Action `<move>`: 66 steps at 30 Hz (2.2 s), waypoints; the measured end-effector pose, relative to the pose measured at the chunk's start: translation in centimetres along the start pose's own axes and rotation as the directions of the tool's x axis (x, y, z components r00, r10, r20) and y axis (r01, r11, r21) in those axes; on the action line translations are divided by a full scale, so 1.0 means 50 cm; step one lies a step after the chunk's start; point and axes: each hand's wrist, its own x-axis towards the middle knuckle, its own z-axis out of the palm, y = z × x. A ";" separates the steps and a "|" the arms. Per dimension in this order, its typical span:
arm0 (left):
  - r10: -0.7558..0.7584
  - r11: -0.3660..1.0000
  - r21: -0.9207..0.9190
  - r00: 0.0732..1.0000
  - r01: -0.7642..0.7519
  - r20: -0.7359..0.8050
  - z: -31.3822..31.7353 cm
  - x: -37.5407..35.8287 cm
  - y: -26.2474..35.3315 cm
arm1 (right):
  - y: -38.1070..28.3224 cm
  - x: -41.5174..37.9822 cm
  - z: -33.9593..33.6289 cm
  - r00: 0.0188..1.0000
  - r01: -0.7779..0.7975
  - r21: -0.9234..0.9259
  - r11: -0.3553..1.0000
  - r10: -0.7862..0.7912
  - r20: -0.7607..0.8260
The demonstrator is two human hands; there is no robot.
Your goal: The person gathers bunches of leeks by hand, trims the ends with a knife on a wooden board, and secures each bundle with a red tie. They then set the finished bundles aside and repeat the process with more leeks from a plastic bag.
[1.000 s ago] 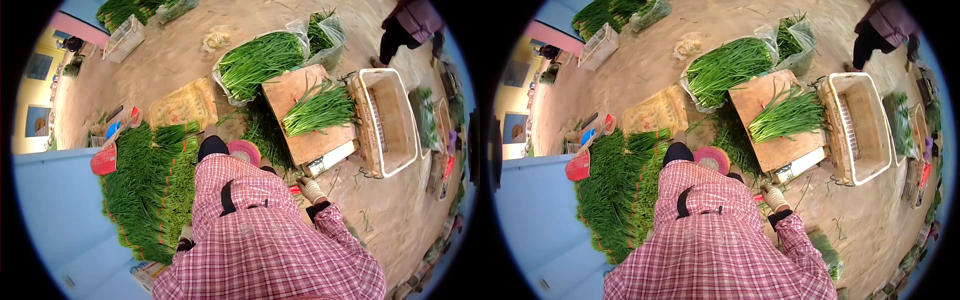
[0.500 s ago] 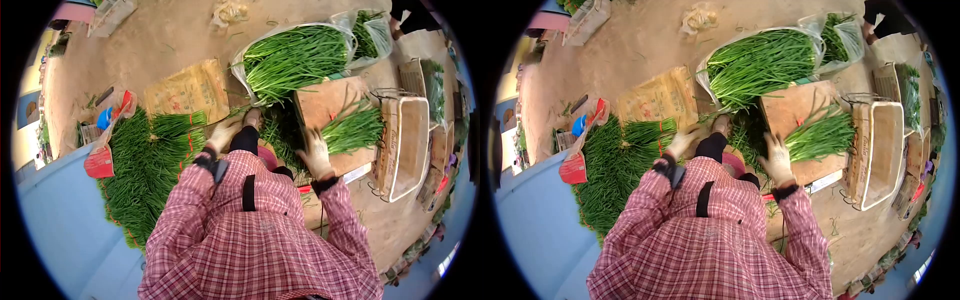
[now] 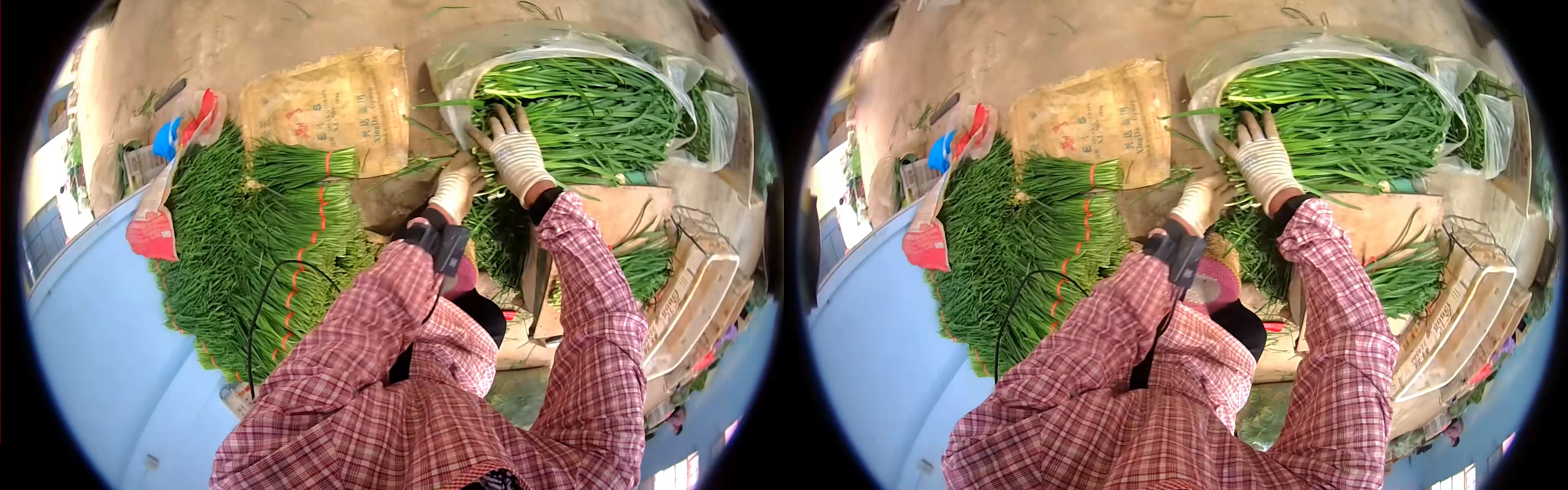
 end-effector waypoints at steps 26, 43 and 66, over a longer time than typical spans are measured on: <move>0.742 0.359 0.524 0.576 -0.773 0.341 0.081 -0.011 0.127 | 0.099 -0.036 -0.026 0.907 0.085 0.475 0.876 0.129 -0.401; -0.023 -0.805 0.400 0.697 -0.438 0.717 0.077 0.264 0.066 | 0.092 -0.151 -0.025 0.710 0.207 0.405 0.891 0.148 -0.688; 0.287 -0.668 0.381 0.251 -0.639 0.924 0.169 -0.025 0.006 | 0.067 -0.208 -0.143 0.655 0.194 0.563 0.803 0.321 -0.684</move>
